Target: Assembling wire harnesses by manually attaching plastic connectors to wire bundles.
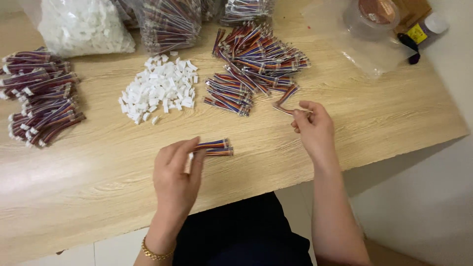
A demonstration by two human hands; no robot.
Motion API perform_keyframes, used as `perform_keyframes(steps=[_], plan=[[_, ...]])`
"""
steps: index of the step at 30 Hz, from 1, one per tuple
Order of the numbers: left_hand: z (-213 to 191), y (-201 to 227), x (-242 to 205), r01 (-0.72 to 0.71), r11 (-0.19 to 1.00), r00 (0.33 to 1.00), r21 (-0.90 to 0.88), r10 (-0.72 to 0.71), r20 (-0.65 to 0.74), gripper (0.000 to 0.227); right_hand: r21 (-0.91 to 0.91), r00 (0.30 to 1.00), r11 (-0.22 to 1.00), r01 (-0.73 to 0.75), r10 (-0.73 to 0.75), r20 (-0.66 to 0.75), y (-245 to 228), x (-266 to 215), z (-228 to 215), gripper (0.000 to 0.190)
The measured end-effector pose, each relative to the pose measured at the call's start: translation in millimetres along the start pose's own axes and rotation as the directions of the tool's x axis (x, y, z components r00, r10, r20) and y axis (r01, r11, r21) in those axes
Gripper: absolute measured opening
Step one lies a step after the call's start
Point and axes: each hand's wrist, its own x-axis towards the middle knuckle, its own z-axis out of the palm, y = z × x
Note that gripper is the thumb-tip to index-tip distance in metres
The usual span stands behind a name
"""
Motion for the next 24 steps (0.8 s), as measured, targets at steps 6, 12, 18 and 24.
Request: perform_keyframes(steps=[6, 12, 18, 24], plan=[[8, 40, 23, -0.428, 0.883, 0.885, 0.194, 0.452, -0.106, 0.029, 0.174, 0.94, 0.97, 0.171, -0.213, 0.265, -30, -34, 18, 0.015], [4, 39, 30, -0.453, 0.863, 0.858, 0.223, 0.49, -0.155, 0.013, 0.364, 0.833, 0.93, -0.052, -0.16, 0.529, -55, -62, 55, 0.019], [-8, 36, 20, 0.248, 0.905, 0.957, -0.345, -0.173, 0.234, 0.01, 0.419, 0.791, 0.907, 0.042, -0.287, 0.541, -59, -58, 66, 0.038], [-4, 31, 10, 0.626, 0.391, 0.779, -0.675, -0.35, 0.52, 0.015, 0.341, 0.818, 0.93, 0.138, -0.301, 0.491, -60, -55, 69, 0.029]])
